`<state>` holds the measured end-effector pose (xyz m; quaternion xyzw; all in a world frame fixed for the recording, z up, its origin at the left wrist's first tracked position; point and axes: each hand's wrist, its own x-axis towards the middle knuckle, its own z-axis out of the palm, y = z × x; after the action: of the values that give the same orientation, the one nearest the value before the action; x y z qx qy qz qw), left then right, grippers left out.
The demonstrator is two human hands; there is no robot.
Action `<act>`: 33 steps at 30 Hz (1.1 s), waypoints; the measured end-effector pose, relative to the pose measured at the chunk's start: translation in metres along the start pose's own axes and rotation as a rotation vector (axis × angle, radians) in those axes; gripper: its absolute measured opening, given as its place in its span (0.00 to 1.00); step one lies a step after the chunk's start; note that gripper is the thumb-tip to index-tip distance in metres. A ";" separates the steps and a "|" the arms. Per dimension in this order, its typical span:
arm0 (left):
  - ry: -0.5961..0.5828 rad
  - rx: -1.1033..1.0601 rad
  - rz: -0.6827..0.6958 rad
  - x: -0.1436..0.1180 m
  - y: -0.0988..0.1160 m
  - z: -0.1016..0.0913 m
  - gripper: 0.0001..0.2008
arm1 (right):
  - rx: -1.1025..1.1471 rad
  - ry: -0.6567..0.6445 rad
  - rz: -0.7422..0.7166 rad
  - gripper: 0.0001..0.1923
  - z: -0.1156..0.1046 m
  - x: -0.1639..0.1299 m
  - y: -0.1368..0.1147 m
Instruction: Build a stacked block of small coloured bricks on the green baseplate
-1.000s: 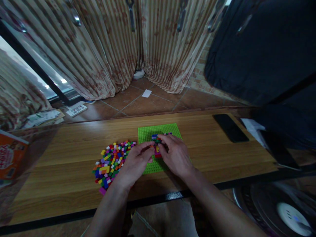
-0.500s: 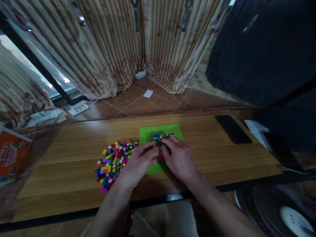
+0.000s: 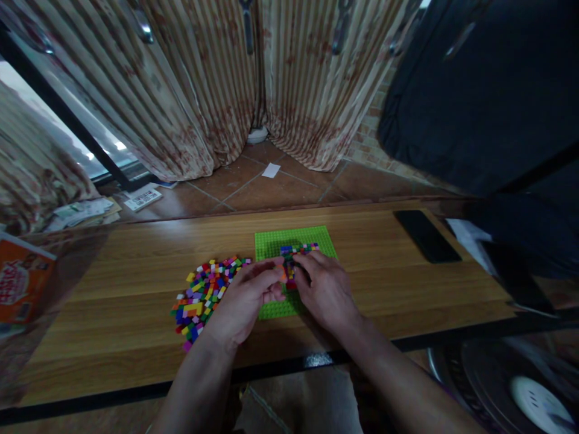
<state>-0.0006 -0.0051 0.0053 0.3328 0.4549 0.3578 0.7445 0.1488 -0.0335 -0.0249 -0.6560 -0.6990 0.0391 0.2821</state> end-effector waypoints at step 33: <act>0.083 0.224 0.007 -0.003 -0.002 0.000 0.21 | -0.036 -0.052 -0.090 0.13 -0.008 -0.008 0.003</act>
<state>-0.0008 -0.0093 0.0050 0.4003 0.5213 0.3211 0.6819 0.1545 -0.0430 -0.0222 -0.6276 -0.7355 0.0307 0.2535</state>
